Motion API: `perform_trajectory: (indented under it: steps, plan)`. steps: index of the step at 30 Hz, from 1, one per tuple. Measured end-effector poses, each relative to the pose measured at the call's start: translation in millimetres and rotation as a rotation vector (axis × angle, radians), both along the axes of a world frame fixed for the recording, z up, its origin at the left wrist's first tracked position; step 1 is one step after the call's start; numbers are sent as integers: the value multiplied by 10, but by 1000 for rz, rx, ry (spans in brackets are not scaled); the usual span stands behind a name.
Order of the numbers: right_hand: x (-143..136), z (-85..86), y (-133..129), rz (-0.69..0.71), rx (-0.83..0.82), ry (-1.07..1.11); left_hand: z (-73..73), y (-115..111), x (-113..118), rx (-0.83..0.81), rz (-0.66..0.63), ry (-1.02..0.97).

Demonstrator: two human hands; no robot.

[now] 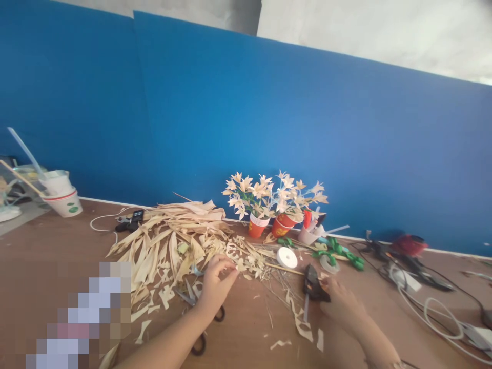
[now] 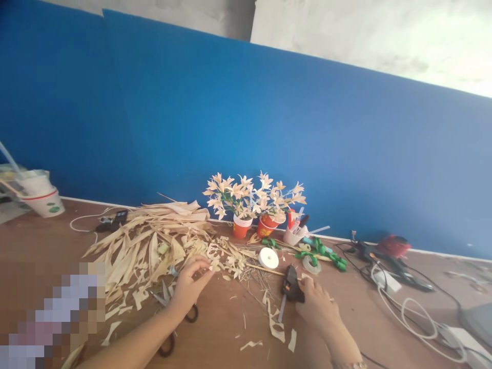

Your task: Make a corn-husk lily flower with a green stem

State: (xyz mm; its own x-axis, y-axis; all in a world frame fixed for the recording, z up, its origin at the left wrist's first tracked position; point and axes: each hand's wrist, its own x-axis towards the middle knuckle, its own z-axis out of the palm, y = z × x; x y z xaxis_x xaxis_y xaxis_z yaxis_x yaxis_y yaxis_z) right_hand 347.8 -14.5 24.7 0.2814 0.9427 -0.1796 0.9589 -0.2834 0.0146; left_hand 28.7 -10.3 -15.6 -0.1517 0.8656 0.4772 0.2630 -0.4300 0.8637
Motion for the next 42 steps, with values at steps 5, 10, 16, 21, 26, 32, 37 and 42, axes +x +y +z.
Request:
perform_trajectory:
  steps: [5,10,16,21,26,32,37,42]
  plan:
    - [-384,329,-14,97,250,218,0,3,2,-5,-29,-16]
    - [-1122,370,111,363,221,948,24,-13,-2,-19,-74,-33]
    - [-1580,314,192,389,51,1256,45,-21,0,-11,-114,-31]
    - [-1620,318,212,348,51,1337,32,-23,16,-43,-135,-17]
    - [-1630,270,207,331,76,1309,41,-33,19,-36,-139,-5]
    - [-1626,242,203,355,90,1231,30,-37,19,-28,-132,16]
    - [-1629,237,203,344,72,1251,29,-40,27,-25,-118,39]
    - [-1646,245,196,324,59,1288,44,-45,26,-25,-108,57]
